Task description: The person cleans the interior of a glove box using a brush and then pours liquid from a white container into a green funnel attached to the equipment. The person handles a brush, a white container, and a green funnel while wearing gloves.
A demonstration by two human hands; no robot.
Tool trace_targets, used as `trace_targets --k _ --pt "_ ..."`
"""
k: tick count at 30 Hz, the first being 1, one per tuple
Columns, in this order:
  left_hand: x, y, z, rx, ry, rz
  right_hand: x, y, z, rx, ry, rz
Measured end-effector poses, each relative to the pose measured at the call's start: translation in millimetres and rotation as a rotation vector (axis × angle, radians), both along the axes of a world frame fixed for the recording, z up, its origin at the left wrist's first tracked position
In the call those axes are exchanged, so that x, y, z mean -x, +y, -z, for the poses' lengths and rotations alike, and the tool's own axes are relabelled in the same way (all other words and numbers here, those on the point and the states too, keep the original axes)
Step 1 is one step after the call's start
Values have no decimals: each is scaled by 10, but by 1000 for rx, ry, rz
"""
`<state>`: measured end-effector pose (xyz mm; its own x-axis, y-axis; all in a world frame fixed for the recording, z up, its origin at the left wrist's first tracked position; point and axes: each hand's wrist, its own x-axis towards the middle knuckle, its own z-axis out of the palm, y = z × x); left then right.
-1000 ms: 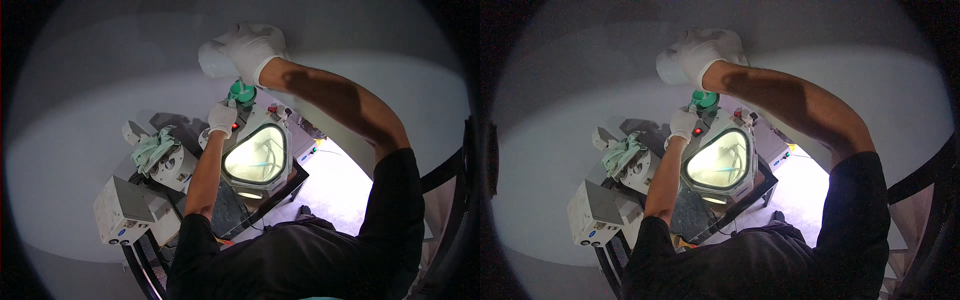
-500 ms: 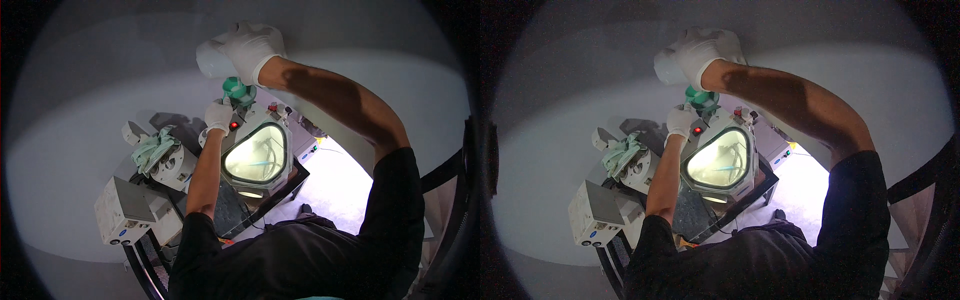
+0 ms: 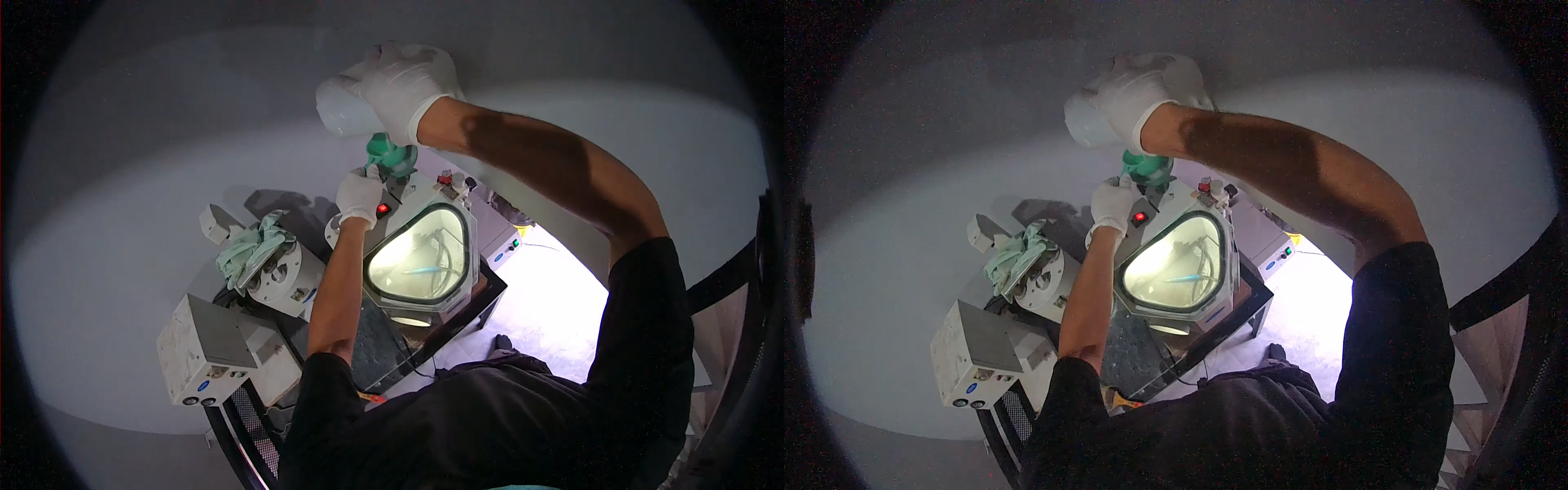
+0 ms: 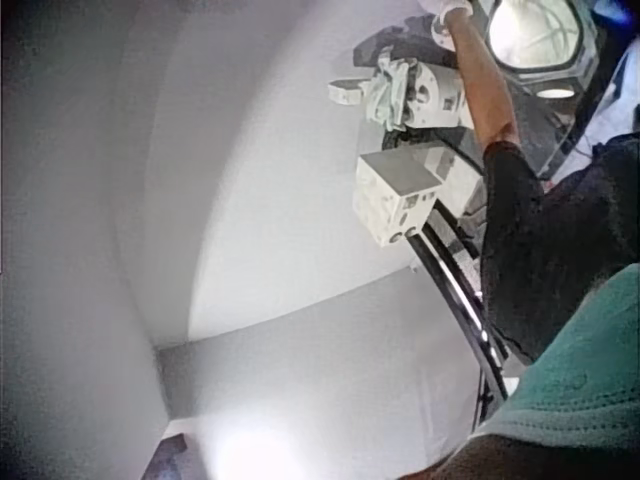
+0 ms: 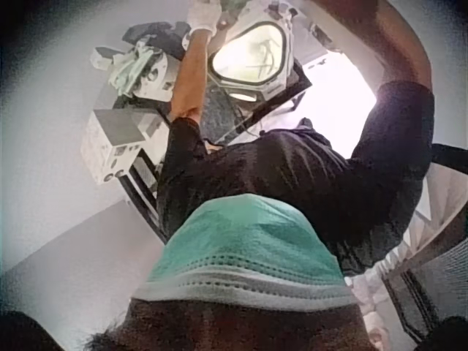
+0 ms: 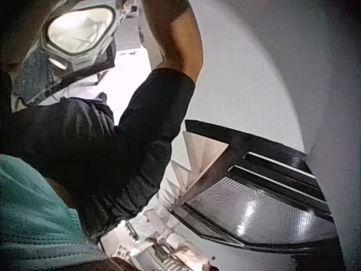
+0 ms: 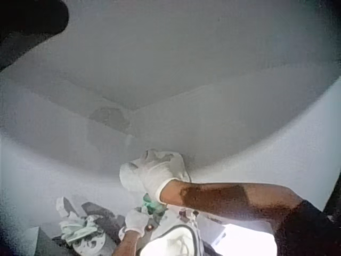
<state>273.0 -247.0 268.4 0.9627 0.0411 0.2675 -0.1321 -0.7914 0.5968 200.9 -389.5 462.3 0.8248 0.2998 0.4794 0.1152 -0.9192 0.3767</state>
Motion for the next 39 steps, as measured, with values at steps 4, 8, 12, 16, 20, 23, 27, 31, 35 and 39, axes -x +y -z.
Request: trace_targets --k 4,8,12,16,20,23,27,31,35,39 --pt "-74 15 55 -23 6 -18 5 20 -22 33 -12 33" --pt "-151 27 78 -71 -7 -8 56 17 2 39 8 42" --pt "-156 29 39 -20 35 -40 -63 2 25 8 -12 0" --pt "-43 -6 1 -35 36 -16 35 49 24 66 -1 50" --pt "-157 -19 -54 -78 72 -14 16 21 -13 76 -33 48" --pt "-52 -4 -43 -51 56 -4 43 49 -28 79 15 65" --pt "-160 -13 -70 -43 14 5 79 10 -67 42 -24 53" --pt "-184 27 92 -11 -13 -17 66 38 15 60 -38 59" --pt "-235 6 43 37 24 -12 -43 -37 22 32 -78 19" --pt "-117 7 46 -10 26 -30 55 -17 34 54 -49 46"
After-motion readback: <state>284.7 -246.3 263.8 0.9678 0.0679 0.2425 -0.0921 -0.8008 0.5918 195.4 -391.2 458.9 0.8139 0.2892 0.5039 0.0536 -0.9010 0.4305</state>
